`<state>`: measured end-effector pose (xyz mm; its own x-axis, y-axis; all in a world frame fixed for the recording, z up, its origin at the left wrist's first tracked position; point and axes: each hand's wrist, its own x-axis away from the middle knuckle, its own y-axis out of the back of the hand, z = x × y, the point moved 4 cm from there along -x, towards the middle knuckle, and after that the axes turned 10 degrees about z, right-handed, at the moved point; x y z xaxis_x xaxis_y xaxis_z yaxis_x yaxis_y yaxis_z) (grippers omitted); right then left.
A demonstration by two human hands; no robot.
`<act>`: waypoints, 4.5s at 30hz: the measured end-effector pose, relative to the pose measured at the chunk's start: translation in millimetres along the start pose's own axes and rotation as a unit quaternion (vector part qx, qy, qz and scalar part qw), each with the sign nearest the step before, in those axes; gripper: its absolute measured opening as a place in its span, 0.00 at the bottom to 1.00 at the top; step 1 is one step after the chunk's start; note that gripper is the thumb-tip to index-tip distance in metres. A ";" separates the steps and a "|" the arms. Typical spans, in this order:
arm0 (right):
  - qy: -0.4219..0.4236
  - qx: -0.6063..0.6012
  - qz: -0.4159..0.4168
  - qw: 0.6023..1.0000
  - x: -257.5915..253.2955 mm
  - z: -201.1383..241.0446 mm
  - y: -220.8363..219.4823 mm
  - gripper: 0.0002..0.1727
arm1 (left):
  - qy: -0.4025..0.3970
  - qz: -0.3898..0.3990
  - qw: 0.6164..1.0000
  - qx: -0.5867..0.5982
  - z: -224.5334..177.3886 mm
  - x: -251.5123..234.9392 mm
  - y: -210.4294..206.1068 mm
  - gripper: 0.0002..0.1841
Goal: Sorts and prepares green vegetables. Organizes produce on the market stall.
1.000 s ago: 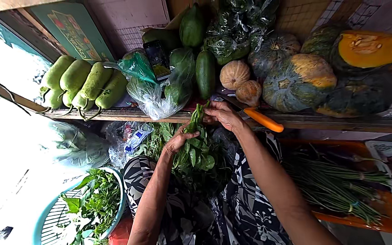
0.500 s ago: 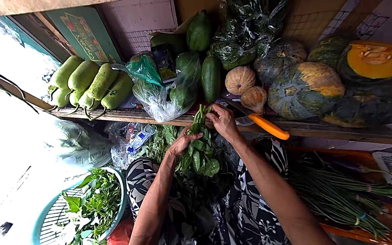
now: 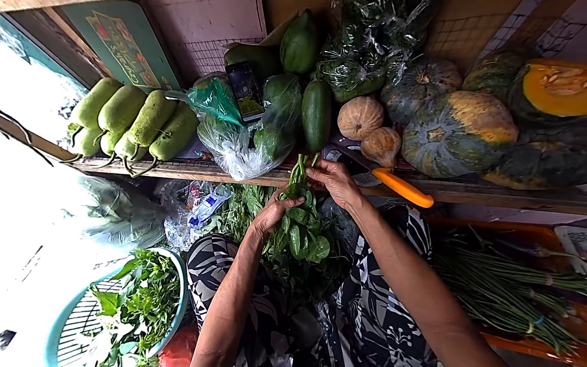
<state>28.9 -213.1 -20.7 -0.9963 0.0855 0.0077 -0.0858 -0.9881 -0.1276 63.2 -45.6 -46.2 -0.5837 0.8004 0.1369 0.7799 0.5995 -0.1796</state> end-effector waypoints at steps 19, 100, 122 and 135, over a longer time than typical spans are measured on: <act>0.022 0.065 0.179 0.981 6.3 -14.3 -28.8 0.23 | 0.004 0.056 0.998 0.003 8.9 -3.4 -12.2 0.14; 0.081 -0.018 0.064 0.994 9.9 8.2 -0.9 0.34 | -0.148 -0.167 0.803 -0.552 -15.8 -5.8 -22.5 0.32; 0.048 -0.166 0.099 0.980 -4.0 -6.4 2.6 0.29 | -0.170 -0.039 0.980 -0.094 8.7 0.5 -12.1 0.32; 0.055 -0.046 0.030 0.997 0.3 -4.0 1.8 0.17 | -0.079 -0.119 0.971 -0.190 -6.6 31.3 -17.7 0.48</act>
<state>28.5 -214.4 -24.9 -0.9929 0.0458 -0.1100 -0.0213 -0.9765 -0.2143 32.6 -31.1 -32.2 -0.7616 0.6475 -0.0269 0.6280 0.7477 0.2155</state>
